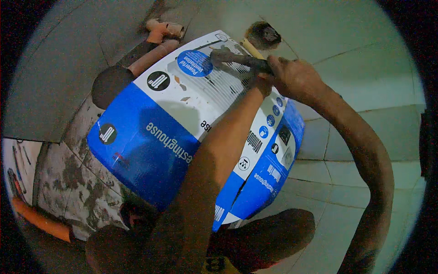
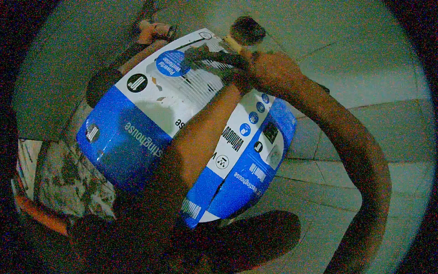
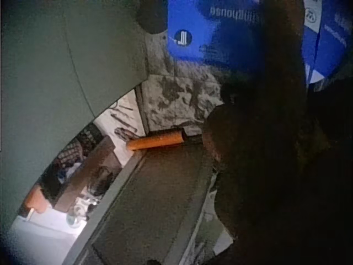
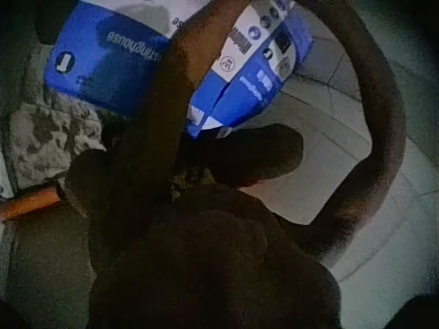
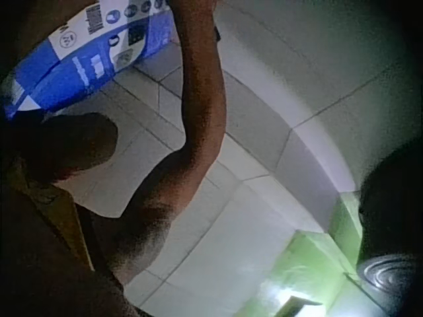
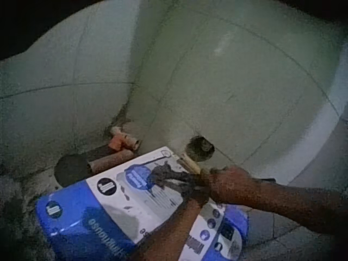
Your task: Using a hammer and a makeshift chisel/punch to create or enlarge a hole in a tiled surface, likely for plumbing.
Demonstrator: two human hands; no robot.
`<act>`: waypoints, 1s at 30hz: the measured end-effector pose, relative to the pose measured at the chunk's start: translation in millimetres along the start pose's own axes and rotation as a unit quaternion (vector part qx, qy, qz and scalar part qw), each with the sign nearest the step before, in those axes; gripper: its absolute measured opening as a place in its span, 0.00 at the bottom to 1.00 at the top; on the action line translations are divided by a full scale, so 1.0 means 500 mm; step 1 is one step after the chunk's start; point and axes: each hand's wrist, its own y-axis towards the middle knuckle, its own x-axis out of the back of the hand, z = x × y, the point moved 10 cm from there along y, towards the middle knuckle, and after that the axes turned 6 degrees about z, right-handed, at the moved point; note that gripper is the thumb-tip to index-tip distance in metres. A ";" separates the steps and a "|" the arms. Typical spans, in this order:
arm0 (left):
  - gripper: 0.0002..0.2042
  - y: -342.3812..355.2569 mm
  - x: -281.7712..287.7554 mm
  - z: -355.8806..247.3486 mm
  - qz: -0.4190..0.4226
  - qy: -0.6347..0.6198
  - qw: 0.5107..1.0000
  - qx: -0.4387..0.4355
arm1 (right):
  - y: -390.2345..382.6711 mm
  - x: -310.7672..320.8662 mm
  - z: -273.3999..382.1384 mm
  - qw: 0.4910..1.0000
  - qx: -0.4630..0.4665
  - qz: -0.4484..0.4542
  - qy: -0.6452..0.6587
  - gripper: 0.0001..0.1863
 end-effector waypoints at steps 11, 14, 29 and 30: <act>0.21 0.059 -0.051 0.089 0.039 -0.205 0.971 0.113 | 0.035 -0.029 -0.059 0.996 -0.071 0.058 -0.019 0.18; 0.21 0.025 -0.009 0.068 -0.030 -0.143 0.986 0.078 | 0.035 -0.020 -0.029 0.998 -0.030 0.037 -0.034 0.16; 0.19 0.031 -0.010 0.012 -0.032 0.236 0.971 0.022 | 0.037 0.006 -0.031 0.997 -0.073 -0.003 -0.031 0.14; 0.19 0.023 0.014 0.011 -0.074 0.098 0.992 0.013 | 0.036 -0.010 -0.035 0.996 -0.081 0.032 -0.035 0.14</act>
